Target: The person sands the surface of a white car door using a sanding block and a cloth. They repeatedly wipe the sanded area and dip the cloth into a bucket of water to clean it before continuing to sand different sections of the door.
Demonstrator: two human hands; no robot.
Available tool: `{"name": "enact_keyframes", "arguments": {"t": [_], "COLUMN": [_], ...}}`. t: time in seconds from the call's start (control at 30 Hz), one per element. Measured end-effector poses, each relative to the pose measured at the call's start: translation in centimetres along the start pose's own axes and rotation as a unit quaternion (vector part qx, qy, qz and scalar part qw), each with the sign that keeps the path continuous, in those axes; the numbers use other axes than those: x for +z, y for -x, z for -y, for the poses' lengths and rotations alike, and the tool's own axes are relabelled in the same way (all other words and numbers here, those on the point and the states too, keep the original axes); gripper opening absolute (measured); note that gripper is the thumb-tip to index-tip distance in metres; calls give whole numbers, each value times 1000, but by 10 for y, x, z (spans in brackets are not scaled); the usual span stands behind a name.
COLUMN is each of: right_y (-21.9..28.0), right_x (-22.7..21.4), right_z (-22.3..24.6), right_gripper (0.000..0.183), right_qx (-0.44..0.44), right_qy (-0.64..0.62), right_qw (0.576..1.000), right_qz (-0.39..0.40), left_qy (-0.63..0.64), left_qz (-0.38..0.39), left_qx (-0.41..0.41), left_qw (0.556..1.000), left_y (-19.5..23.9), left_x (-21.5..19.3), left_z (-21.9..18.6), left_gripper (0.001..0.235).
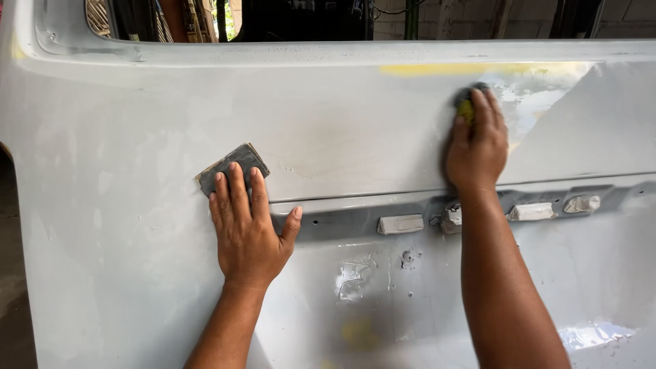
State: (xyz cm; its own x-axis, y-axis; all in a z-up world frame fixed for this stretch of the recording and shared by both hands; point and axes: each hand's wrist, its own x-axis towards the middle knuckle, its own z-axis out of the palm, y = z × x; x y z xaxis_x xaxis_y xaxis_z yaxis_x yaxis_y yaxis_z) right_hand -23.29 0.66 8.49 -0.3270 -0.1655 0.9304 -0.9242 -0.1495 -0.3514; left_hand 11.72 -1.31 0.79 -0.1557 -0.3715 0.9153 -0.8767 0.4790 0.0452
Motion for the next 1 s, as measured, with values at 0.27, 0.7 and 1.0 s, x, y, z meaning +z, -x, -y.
{"name": "enact_keyframes", "arguments": {"t": [0.27,0.7,1.0], "right_y": [109,41,18], "right_x": [42,-51,-85], "right_z": [149,-74,-130], "right_gripper": [49,42,44], "right_qx": [-275,-43,-110], "right_qy": [-66,60,41], "right_qw": [944,997,990], "right_qz": [167,22,78], "left_qy": [17,56,45], "left_qz": [5,-6,36], "left_qx": [-5,57,-1], "left_qw": [1000,997,998], "left_y": [7,6,3], "left_x": [4,37,32], "left_z": [3,-77,-99], "left_gripper": [72,77,79]}}
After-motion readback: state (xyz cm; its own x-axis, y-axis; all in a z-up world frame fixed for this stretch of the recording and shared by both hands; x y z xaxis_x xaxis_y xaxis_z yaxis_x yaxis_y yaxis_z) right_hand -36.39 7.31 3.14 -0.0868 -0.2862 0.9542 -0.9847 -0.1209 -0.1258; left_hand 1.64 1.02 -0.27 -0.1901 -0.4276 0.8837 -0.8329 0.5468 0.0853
